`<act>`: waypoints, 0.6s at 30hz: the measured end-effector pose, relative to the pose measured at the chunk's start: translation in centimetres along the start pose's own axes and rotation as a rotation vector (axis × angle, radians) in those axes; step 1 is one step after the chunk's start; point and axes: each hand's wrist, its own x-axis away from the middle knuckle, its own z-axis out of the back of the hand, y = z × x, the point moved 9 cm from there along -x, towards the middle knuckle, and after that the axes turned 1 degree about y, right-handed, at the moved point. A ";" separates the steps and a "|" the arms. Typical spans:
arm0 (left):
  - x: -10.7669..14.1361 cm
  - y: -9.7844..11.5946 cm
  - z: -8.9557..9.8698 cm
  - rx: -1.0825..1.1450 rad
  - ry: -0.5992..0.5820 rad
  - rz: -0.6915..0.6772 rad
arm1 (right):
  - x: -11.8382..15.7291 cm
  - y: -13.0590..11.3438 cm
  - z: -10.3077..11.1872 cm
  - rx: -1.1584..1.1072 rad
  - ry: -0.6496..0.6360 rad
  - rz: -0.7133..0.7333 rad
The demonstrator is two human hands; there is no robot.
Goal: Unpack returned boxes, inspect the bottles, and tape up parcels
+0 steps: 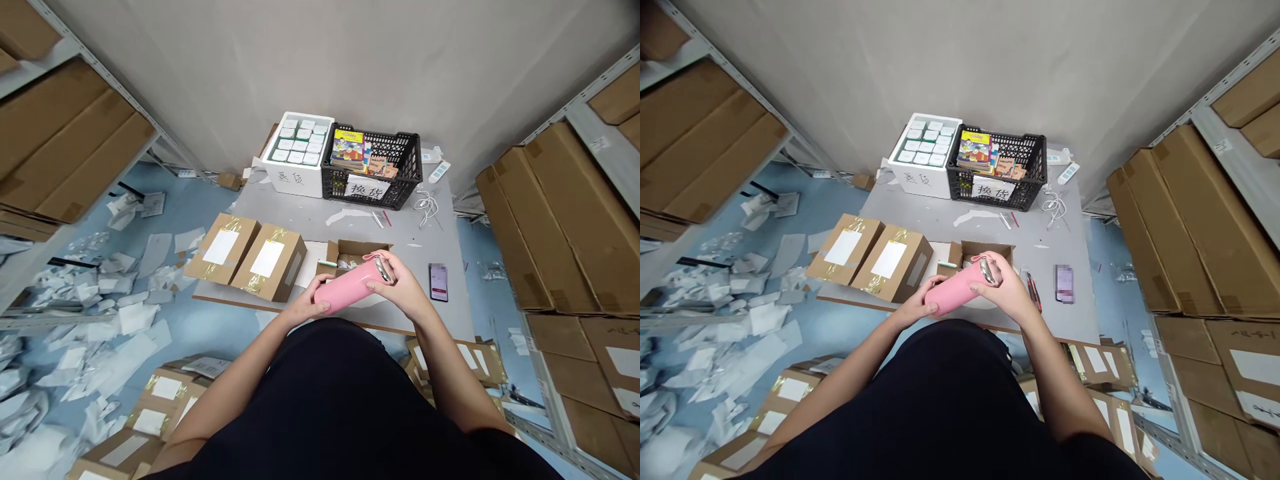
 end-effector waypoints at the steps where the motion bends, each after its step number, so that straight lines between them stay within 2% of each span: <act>1: 0.0 -0.1 0.8 -0.020 0.032 -0.014 | 0.3 0.2 0.1 0.016 0.019 0.004; 3: 0.2 -0.5 3.3 -0.144 0.199 -0.050 | 0.8 0.4 0.3 0.057 0.057 0.010; 5: 0.7 -1.1 6.2 -0.396 0.444 -0.052 | 1.3 0.5 0.6 0.101 0.109 0.018; 7: 1.1 -2.3 7.9 -0.659 0.597 0.034 | 1.6 0.4 0.7 0.150 0.172 0.024; 8: 1.0 -3.2 8.3 -0.757 0.610 0.098 | 1.7 0.3 0.7 0.176 0.200 0.025; 11: 0.3 -5.7 8.5 -0.898 0.543 0.246 | 1.7 0.0 -0.3 0.224 0.252 0.049; 14: -0.5 -6.7 8.3 -0.912 0.493 0.242 | 1.4 0.0 -1.8 0.270 0.268 0.094; 18: -0.8 -7.7 9.0 -0.791 0.500 0.205 | 0.6 1.0 -3.8 0.373 0.275 0.097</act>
